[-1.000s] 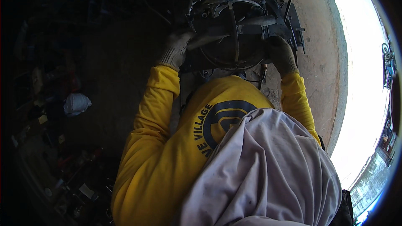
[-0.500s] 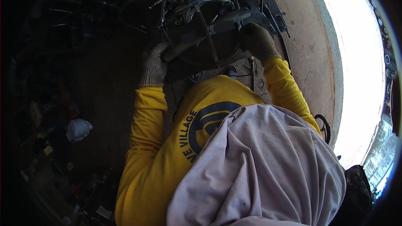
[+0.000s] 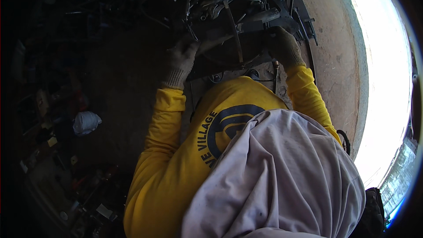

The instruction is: The person assembles a metal structure by positioning curved and straight metal pieces, securing them with locking pliers, and tightening bolts with a wrench.

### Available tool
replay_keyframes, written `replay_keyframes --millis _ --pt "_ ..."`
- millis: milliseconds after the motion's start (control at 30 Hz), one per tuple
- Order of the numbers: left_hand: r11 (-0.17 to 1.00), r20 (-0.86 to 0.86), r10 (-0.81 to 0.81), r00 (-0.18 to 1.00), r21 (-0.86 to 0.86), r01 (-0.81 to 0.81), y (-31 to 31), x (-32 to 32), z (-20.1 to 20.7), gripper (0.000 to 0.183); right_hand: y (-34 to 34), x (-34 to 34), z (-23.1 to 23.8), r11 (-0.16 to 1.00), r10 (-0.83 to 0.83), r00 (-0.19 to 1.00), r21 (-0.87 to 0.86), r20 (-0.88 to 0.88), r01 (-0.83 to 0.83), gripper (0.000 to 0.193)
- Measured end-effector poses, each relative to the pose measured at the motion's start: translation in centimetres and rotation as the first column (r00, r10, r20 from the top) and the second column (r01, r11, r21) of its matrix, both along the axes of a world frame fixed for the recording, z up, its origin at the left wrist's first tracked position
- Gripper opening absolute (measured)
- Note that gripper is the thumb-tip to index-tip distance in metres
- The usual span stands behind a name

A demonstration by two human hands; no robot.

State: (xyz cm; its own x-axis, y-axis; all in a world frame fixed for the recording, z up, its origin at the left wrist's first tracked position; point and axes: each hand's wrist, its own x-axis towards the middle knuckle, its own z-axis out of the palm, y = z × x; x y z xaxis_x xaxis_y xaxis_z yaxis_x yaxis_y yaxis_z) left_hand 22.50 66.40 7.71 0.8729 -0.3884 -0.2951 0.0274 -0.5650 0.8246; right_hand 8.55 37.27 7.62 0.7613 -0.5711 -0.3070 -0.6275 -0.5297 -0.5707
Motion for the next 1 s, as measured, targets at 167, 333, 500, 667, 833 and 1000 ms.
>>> replay_keyframes --millis 167,333,500,667,833,1000 --pt "0.971 0.385 -0.233 0.893 0.148 0.190 -0.4 -1.2 -1.0 0.057 0.3 -0.2 0.4 0.996 -0.032 0.998 0.080 0.056 0.028 0.035" --pt "0.954 0.316 -0.290 0.904 0.168 0.247 -0.5 -1.5 0.5 0.061 0.4 -1.1 0.2 0.997 0.053 0.983 -0.068 0.175 -0.041 0.039" --pt "0.870 0.544 -0.472 0.694 0.417 0.264 0.3 -1.5 -1.4 0.065 0.0 -2.2 2.5 0.947 0.040 0.997 0.315 0.065 -0.058 0.046" --pt "0.778 0.664 -0.626 0.410 0.566 0.272 1.0 -1.3 -2.7 0.069 -1.1 -3.4 0.7 0.968 0.070 0.997 0.239 0.041 -0.078 0.048" --pt "0.881 0.554 -0.445 0.703 0.411 0.234 0.3 -1.0 -3.3 0.062 -0.4 -3.3 0.2 0.970 0.078 0.988 0.217 0.137 -0.107 0.045" --pt "0.754 0.637 -0.651 0.414 0.607 0.251 0.4 -0.5 -1.9 0.063 -0.1 -3.0 0.2 0.989 0.094 0.989 0.103 0.118 -0.106 0.043"
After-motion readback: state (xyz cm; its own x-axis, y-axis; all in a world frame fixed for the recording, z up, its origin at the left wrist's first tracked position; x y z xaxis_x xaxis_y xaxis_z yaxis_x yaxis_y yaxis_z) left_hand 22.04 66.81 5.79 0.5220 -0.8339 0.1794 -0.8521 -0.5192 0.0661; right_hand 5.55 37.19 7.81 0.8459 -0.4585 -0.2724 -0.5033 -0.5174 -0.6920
